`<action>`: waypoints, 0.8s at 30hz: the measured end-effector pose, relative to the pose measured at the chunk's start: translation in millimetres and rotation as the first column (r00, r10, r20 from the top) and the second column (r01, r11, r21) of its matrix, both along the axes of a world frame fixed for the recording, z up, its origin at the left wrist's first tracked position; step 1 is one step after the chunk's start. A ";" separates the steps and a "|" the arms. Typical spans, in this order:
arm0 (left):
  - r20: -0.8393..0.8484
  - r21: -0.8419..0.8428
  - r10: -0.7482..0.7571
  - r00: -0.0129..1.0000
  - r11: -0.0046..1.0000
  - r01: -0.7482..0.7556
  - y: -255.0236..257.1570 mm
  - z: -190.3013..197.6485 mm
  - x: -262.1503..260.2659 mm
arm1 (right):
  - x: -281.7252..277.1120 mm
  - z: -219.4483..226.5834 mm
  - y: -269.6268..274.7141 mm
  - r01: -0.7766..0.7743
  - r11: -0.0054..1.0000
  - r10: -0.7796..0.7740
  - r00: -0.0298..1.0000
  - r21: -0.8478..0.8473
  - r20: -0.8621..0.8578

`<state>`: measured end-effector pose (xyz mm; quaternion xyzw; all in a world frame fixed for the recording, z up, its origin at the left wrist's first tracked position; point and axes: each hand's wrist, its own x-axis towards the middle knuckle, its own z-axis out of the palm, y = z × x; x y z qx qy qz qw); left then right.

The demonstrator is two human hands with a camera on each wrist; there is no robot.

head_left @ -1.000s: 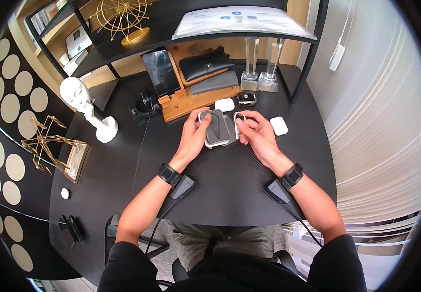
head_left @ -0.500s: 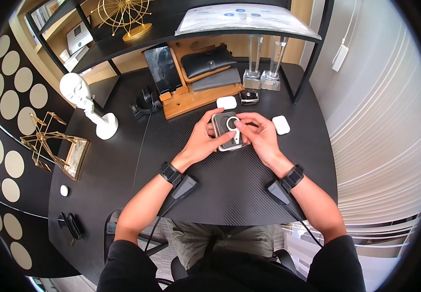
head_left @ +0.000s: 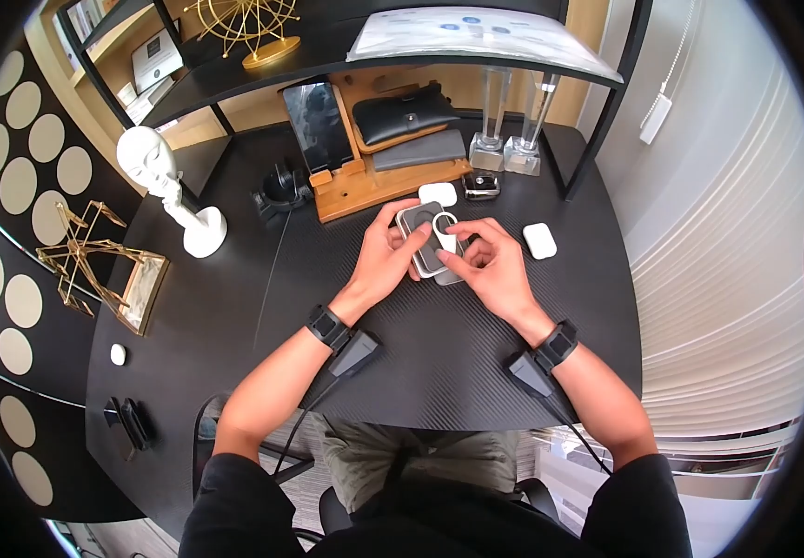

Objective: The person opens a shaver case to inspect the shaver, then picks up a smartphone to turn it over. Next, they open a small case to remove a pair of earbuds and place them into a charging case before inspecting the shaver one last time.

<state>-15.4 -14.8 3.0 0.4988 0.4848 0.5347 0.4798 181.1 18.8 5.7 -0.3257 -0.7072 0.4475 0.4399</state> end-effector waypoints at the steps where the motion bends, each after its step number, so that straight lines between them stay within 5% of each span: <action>1: 0.006 0.000 0.003 1.000 1.000 -0.003 -0.1 0.2 0.3 | 0.1 -1.0 0.6 -0.003 1.000 0.003 1.000 0.000 0.006; 7: 0.069 0.129 -0.010 0.998 0.992 0.001 0.3 -5.4 1.3 | -0.5 -14.3 8.4 0.032 0.997 -0.036 0.998 -0.073 -0.048; 15: 0.043 0.160 -0.062 0.997 0.986 0.055 -1.5 -9.1 -1.1 | 1.6 -2.2 4.9 0.148 0.987 -0.151 0.987 0.057 0.052; 24: 0.038 0.150 -0.136 0.990 0.980 0.129 -3.3 -6.9 -3.4 | 0.9 9.9 -3.4 0.110 0.869 -0.261 0.930 0.482 0.258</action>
